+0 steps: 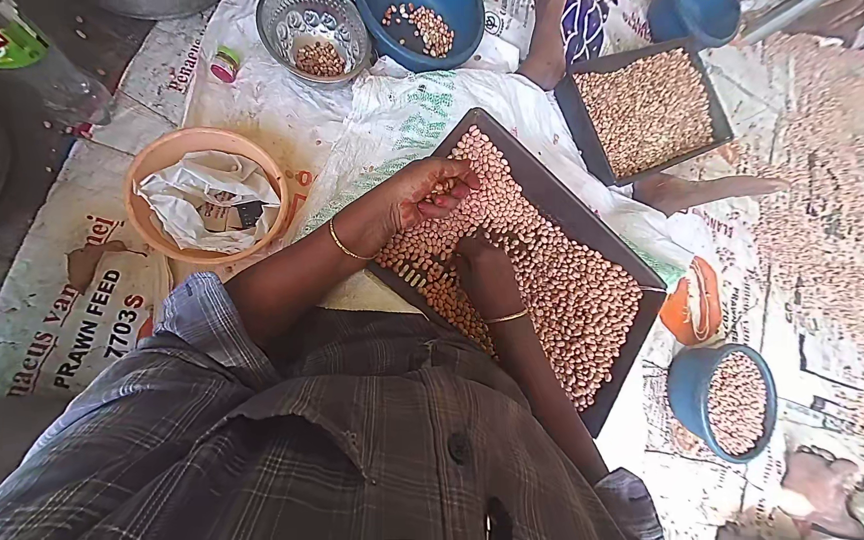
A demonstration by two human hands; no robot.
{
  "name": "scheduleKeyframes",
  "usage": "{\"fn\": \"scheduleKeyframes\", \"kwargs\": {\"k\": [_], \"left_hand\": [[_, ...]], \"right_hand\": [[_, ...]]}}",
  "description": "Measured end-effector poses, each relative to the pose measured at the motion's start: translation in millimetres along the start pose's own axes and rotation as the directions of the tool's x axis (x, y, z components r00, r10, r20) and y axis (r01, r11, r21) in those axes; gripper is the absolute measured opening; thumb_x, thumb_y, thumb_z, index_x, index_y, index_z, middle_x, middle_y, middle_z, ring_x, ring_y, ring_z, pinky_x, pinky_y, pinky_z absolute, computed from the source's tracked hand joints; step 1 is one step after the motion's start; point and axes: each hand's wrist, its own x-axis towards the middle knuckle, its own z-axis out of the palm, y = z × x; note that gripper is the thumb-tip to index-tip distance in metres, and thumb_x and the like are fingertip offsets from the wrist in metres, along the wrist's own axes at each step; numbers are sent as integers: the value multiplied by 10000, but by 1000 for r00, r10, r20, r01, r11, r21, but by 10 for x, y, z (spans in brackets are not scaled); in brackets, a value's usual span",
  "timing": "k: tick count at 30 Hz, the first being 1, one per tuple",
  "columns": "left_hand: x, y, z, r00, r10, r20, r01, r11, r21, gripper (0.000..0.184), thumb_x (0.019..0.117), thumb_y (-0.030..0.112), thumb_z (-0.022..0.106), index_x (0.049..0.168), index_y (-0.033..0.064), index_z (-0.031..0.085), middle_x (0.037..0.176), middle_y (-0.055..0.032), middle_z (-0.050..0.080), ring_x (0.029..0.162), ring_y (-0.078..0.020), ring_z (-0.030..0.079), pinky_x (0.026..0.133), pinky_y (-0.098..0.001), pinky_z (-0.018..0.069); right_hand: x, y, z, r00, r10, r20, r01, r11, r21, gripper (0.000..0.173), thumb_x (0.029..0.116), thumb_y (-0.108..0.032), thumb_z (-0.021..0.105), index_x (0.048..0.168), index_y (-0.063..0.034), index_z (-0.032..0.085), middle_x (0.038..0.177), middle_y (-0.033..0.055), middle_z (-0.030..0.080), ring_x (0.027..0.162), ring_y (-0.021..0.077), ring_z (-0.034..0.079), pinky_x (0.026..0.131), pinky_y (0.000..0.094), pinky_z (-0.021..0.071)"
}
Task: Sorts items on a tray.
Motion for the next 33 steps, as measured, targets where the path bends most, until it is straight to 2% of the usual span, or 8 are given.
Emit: {"fn": "scheduleKeyframes", "kwargs": {"k": [5, 8, 10, 13, 17, 24, 29, 33], "left_hand": [[13, -3, 25, 999, 16, -30, -14, 998, 54, 376, 1122, 302, 334, 951, 90, 592, 602, 66, 485, 385, 23, 321, 350, -117, 244], [-12, 2, 52, 990, -24, -140, 71, 936, 346, 557, 1103, 519, 267, 999, 134, 656, 717, 41, 568, 524, -43, 450, 470, -189, 329], [-33, -21, 90, 986, -49, -161, 114, 899, 423, 590, 1084, 575, 265, 1026, 145, 665, 762, 25, 614, 564, -51, 491, 491, -197, 340], [11, -44, 66, 995, -59, -82, 79, 962, 261, 520, 1099, 509, 299, 999, 135, 647, 735, 33, 636, 493, -13, 465, 421, -152, 313], [61, -47, -53, 998, 52, 31, -53, 998, 36, 384, 1123, 285, 291, 978, 104, 598, 608, 78, 485, 417, 23, 352, 376, -114, 270], [36, -17, -73, 973, 165, 159, -157, 986, -63, 364, 1122, 241, 268, 861, 163, 510, 561, 116, 370, 390, 40, 285, 367, -97, 251], [82, -34, -79, 965, 213, 154, -206, 977, -60, 311, 1113, 193, 297, 958, 141, 562, 596, 108, 412, 413, 37, 320, 382, -96, 277], [99, -46, -85, 966, 224, 126, -222, 975, -30, 273, 1092, 141, 329, 1031, 123, 595, 633, 95, 450, 427, 32, 351, 378, -99, 291]], "right_hand": [[-10, -135, -4, 997, 72, 22, -68, 987, -143, 161, 941, -78, 657, 1056, 27, 698, 1039, 239, 695, 945, 433, 702, 709, 580, 558], [48, -13, -125, 986, 90, -144, -81, 995, 65, 129, 924, -93, 666, 981, 15, 707, 904, 196, 700, 767, 365, 693, 658, 555, 551], [91, -2, -266, 950, -10, -311, 93, 963, 254, 136, 947, -59, 636, 1046, 5, 703, 883, 138, 704, 659, 218, 664, 597, 400, 570], [284, 56, -370, 883, -139, -448, 294, 908, 299, 223, 1032, -115, 576, 1196, 22, 641, 1050, 155, 692, 865, 189, 713, 750, 323, 615], [562, 585, -162, 931, -127, -341, 122, 992, -36, 498, 981, -320, 636, 1378, -21, 613, 1440, 214, 580, 1350, 444, 515, 997, 635, 440], [-75, 1193, -326, 948, 224, -227, -229, 973, 4, 266, 932, -133, 721, 1110, 65, 707, 1174, 308, 649, 1137, 495, 609, 961, 635, 478], [-414, 931, -528, 978, 85, 193, -153, 915, 373, 265, 962, -153, 673, 1171, 5, 710, 1141, 166, 680, 930, 199, 665, 843, 372, 559], [-45, 854, -573, 989, 96, -108, -45, 916, 399, 224, 1025, -91, 599, 1195, 30, 678, 1107, 194, 696, 838, 242, 703, 769, 419, 598]]}}
